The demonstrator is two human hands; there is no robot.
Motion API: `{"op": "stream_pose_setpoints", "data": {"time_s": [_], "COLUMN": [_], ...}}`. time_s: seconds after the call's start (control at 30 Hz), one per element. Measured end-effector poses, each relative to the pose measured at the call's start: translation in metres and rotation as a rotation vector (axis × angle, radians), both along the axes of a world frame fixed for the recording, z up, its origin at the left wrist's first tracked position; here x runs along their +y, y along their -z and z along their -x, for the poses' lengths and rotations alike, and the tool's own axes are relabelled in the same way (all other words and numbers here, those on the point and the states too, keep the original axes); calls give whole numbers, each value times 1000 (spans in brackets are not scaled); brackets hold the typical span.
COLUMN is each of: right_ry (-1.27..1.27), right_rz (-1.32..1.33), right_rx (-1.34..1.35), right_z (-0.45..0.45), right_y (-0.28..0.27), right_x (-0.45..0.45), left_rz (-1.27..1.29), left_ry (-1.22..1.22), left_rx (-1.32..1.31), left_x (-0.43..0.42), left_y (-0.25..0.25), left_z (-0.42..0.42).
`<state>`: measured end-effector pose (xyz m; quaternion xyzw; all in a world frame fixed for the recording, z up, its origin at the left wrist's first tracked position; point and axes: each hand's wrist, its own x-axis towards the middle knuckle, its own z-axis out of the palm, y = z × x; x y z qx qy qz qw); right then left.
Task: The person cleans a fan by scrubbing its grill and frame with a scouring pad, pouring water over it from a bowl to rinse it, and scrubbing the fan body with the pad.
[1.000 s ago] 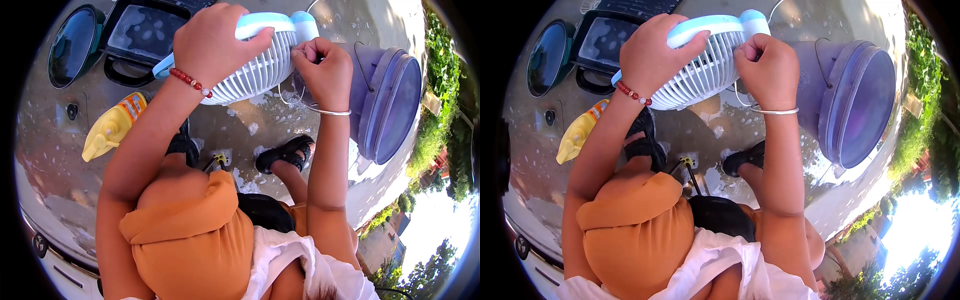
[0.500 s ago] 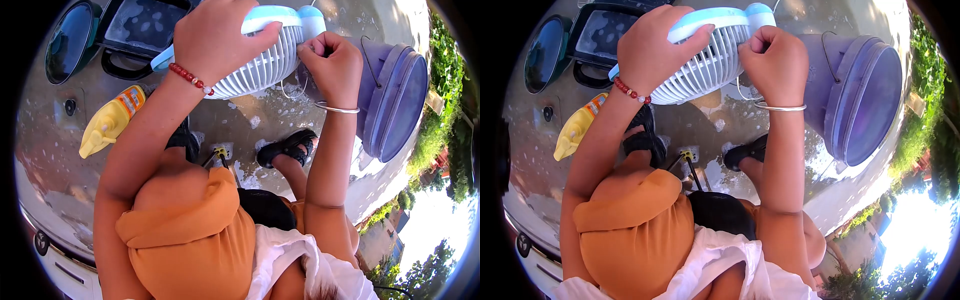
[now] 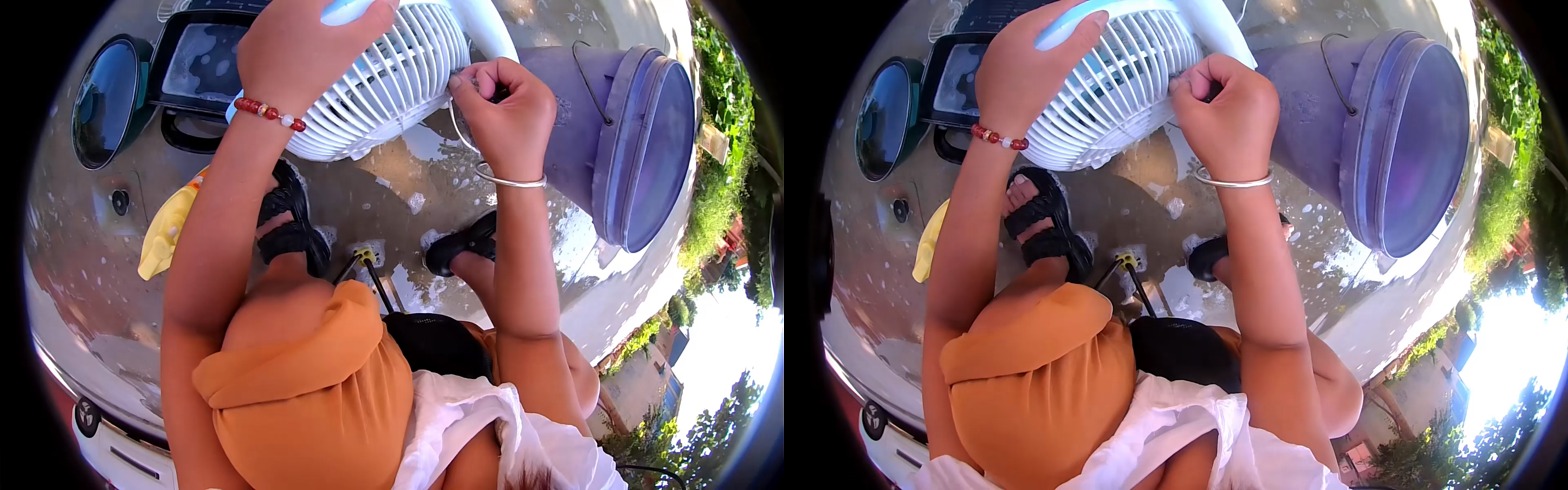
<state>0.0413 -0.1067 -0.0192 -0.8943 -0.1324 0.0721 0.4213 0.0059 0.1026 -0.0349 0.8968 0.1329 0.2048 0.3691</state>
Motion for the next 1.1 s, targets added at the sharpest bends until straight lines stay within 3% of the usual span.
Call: {"op": "stream_pose_setpoints", "data": {"time_s": [0.17,0.3,0.37,0.47,0.77,0.83,1.1], "right_ry": [77,108,164,85,215,42,-53], "right_rz": [-188,-239,-310,-54,-197,169,256], "right_rx": [-199,-243,-139,-207,-221,-155,-56], "right_z": [21,9,-4,-13,-12,-25,-31], "right_y": [26,22,10,5,0,-2,-14], "right_x": [0,4,18,24,14,17,6], "left_rz": [69,13,3,4,22,-19,-47], "left_ry": [-20,-15,4,33,20,12,-7], "left_rx": [102,32,54,99,105,66,119], "left_x": [3,-3,-7,-9,-13,-14,-19], "left_y": [-3,2,3,4,3,3,-1], "left_z": [0,3,8,15,17,17,19]}}
